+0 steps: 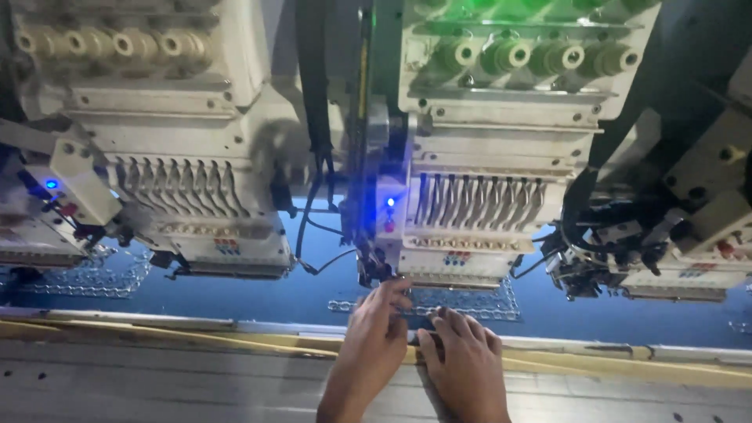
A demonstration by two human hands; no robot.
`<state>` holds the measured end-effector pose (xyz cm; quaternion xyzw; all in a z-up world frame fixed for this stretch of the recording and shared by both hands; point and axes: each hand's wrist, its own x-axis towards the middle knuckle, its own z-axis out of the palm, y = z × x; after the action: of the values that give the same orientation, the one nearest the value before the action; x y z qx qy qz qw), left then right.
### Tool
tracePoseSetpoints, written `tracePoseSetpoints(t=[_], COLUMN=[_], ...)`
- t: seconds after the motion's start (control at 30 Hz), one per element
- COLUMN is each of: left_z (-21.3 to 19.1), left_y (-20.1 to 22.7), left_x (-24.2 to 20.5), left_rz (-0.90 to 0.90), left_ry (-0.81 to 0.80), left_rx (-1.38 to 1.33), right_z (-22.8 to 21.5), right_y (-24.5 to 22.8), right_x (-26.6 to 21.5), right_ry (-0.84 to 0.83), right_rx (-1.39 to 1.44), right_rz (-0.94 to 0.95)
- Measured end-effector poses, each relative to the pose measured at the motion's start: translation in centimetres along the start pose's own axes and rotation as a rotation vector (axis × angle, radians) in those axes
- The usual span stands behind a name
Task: Operating an industrial multi-head embroidery machine, including threading and using the control panel.
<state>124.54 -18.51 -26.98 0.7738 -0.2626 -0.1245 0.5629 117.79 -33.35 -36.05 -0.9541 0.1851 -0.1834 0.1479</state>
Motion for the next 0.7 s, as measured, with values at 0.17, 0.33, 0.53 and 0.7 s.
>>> tracePoseSetpoints(t=[0.17,0.33,0.53,0.7], left_z=[1.8,3.8,3.4,3.6], left_y=[-2.7,-5.2,-2.7,-3.6], left_x=[-1.3,-1.2,-1.2,-1.2], left_rz=[-0.033,0.013,-0.103,-0.052], left_ry=[0.065,0.105,-0.003,0.017], left_rx=[0.460,0.522,0.569,0.616], right_z=[-4.0,-3.5,-3.3,-4.0], right_y=[-3.2,-2.3,-1.7,-2.4], right_x=[0.0,-0.1,0.2,0.0], right_ry=[-0.094,-0.046,-0.183,-0.151], right_rx=[0.052,0.068,0.076,0.112], right_rz=[0.045,-0.052,0.016,0.007])
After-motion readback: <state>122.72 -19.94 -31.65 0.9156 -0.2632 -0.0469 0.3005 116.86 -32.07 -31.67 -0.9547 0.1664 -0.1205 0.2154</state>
